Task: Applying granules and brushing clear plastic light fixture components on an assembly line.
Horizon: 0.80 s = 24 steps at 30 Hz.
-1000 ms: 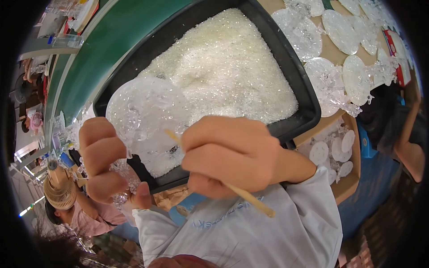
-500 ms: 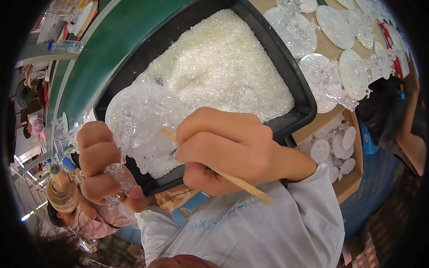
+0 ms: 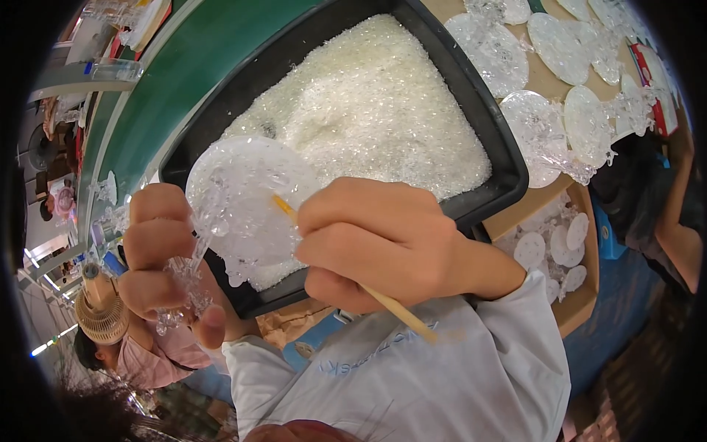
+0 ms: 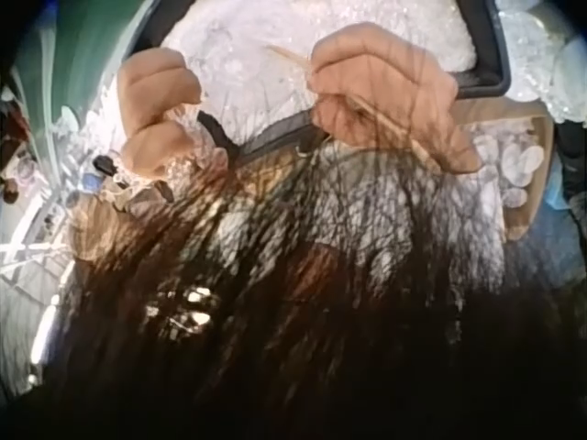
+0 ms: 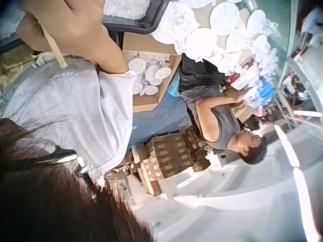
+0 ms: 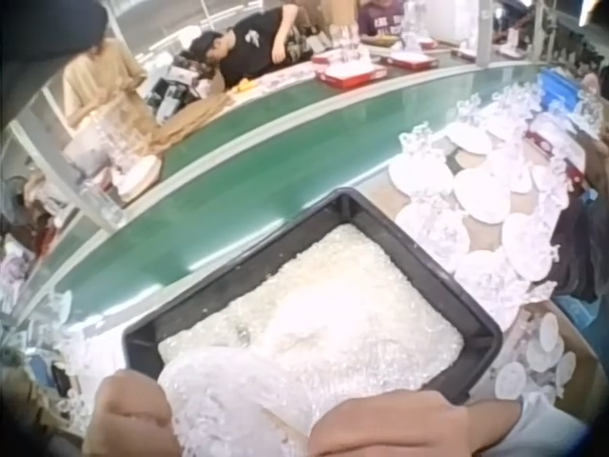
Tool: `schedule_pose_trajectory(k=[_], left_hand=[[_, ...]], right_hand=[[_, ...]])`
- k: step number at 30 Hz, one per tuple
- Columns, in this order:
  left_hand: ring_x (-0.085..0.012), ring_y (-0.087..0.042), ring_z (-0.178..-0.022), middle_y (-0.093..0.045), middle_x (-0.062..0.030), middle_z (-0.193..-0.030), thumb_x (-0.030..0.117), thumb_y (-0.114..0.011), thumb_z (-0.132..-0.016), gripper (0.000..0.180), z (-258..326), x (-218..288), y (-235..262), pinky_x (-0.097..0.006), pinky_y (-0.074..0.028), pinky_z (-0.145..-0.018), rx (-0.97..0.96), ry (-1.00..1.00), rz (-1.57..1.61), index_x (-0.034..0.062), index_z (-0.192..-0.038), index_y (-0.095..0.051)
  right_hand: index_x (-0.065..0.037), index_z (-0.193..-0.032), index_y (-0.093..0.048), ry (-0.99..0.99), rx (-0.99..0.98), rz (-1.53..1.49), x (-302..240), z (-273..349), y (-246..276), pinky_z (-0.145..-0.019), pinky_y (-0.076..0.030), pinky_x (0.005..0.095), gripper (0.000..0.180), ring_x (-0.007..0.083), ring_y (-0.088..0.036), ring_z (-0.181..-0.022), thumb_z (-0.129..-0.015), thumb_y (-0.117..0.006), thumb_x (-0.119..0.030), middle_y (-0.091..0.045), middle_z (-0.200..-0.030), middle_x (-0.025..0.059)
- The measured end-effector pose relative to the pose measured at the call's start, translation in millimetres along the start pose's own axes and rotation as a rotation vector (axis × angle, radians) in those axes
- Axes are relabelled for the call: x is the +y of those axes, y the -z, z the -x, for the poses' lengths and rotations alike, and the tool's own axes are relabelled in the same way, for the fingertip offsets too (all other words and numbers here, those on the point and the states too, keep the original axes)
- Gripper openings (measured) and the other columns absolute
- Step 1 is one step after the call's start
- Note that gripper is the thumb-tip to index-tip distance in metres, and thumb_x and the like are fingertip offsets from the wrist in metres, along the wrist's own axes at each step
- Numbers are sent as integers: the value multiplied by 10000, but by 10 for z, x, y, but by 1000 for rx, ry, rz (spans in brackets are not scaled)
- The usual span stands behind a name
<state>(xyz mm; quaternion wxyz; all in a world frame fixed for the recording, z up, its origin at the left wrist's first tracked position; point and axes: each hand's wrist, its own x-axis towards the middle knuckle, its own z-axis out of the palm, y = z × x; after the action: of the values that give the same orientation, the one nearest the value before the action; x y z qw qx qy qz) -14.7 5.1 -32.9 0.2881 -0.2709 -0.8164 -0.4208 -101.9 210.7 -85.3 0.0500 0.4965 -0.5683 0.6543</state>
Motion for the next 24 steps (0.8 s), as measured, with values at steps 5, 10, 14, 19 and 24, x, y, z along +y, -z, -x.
schedule_pose_trajectory(k=[5,10,14,19,24], left_hand=[[-274,-421,-694,-545,-137,-838,256,-634,-755,258,6,-8,1,-418,-324,-554,6,6,15,123,-858,-439],[-283,-435,-702,-555,-141,-839,272,-627,-773,256,9,-23,-37,-409,-338,-564,23,-2,60,116,-860,-445],[-284,-443,-699,-566,-146,-842,275,-628,-775,250,25,-62,-8,-409,-347,-569,-11,17,86,115,-851,-451],[-284,-454,-683,-578,-147,-843,279,-641,-730,256,-11,-102,-20,-410,-362,-593,-5,34,188,119,-823,-464],[-275,-457,-673,-579,-135,-823,297,-647,-669,286,-7,-120,-9,-407,-363,-605,-31,89,198,126,-820,-476]], right_hand=[[29,-829,-636,39,46,-56,18,7,-2,-518,-542,300,214,239,-646,-588,-625,-675,79,-653,-801,178],[37,-841,-637,61,25,-95,16,-66,-46,-524,-546,307,201,248,-650,-590,-649,-676,80,-655,-789,188],[43,-837,-633,62,10,-87,46,-62,-60,-512,-539,304,224,252,-646,-577,-625,-681,96,-660,-789,203],[33,-797,-629,41,72,-106,15,-71,-145,-525,-513,283,187,228,-619,-625,-626,-645,105,-638,-797,137],[40,-797,-626,133,141,-120,77,-44,-176,-498,-500,287,201,241,-616,-610,-610,-652,109,-635,-783,147]])
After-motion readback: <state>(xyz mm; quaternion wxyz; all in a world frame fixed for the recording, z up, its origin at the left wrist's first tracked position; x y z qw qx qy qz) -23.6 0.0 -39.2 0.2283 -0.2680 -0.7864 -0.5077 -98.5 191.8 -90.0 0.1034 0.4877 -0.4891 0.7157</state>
